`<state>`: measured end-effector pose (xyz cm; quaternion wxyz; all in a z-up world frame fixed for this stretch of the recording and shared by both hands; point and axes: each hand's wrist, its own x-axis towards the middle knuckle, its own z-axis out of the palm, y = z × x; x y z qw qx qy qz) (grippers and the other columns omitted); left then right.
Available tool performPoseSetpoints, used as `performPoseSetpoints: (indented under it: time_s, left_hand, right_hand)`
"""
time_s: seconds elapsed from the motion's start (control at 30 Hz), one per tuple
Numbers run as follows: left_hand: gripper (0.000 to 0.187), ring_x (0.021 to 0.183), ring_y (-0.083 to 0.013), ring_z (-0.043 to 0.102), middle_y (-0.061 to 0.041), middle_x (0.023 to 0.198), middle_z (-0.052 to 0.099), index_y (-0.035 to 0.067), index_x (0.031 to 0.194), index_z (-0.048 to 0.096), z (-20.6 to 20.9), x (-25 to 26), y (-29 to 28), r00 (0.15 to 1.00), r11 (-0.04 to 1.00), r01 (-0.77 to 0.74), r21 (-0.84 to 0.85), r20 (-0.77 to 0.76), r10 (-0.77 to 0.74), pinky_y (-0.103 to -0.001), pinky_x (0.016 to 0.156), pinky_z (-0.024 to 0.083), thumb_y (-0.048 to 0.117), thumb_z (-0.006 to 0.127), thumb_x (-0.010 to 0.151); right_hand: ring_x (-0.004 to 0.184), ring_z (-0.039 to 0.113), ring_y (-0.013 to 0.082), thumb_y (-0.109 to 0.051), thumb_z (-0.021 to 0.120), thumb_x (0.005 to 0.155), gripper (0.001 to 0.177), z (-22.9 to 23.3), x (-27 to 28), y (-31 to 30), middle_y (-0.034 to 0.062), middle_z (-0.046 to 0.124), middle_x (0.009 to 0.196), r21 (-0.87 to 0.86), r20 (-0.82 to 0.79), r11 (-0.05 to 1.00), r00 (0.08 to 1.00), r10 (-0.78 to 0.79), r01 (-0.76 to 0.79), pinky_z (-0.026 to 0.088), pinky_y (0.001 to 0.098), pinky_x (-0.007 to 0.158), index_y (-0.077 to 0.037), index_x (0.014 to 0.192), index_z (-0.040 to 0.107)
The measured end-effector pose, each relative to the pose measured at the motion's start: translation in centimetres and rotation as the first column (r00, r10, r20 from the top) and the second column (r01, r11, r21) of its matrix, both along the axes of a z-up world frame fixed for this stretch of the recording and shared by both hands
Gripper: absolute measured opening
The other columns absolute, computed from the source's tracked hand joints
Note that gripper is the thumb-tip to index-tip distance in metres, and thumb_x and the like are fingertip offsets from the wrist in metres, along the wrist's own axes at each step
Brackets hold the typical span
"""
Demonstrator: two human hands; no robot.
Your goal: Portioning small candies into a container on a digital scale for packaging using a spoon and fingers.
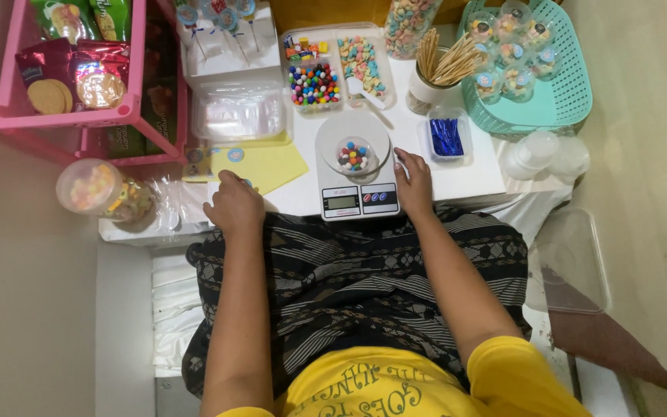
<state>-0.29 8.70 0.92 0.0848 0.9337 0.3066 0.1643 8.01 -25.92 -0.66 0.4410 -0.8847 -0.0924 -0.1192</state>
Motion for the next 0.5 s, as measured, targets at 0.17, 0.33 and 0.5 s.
performPoseSetpoints:
  time_s: [0.17, 0.33, 0.5]
  left_hand:
    - [0.012, 0.101, -0.0325, 0.06, -0.005, 0.1, 0.061, 0.016, 0.102, 0.057, 2.8, -0.5, -0.7, 0.99, 0.988, 0.087, -0.128, 0.123, -0.071, -0.052, 0.09, 0.045, 0.025, 0.062, 0.095]
    - [0.003, 0.095, -0.0256, 0.061, 0.0, 0.094, 0.063, 0.016, 0.1, 0.064, 6.9, -1.2, -2.8, 0.948, 0.929, 0.211, -0.303, 0.296, -0.118, -0.045, 0.088, 0.044, 0.016, 0.065, 0.097]
    - [0.011, 0.079, -0.0139, 0.059, -0.002, 0.082, 0.07, 0.013, 0.1, 0.074, 6.4, -0.2, -6.0, 0.88, 0.513, 0.4, -0.759, 0.474, 0.016, -0.03, 0.078, 0.048, 0.018, 0.071, 0.091]
  right_hand:
    - [0.121, 0.061, 0.0349, -0.012, 0.06, 0.104, 0.036, 0.2, 0.2, 0.2, 0.0109, 0.063, 0.121, 0.085, -0.005, 0.996, 1.0, -0.016, 0.016, 0.046, 0.0475, 0.108, -0.019, 0.138, 0.067]
    - [0.123, 0.061, 0.035, -0.01, 0.057, 0.105, 0.036, 1.7, 0.0, 0.8, 0.0157, 0.062, 0.122, 0.216, 0.005, 0.976, 0.999, -0.043, 0.041, 0.046, 0.0457, 0.108, -0.015, 0.139, 0.065]
    - [0.113, 0.064, 0.0169, -0.014, 0.061, 0.104, 0.03, 5.5, -1.2, 2.1, -0.0001, 0.063, 0.121, 0.273, 0.087, 0.957, 0.989, -0.121, 0.093, 0.049, 0.0328, 0.096, -0.022, 0.131, 0.071]
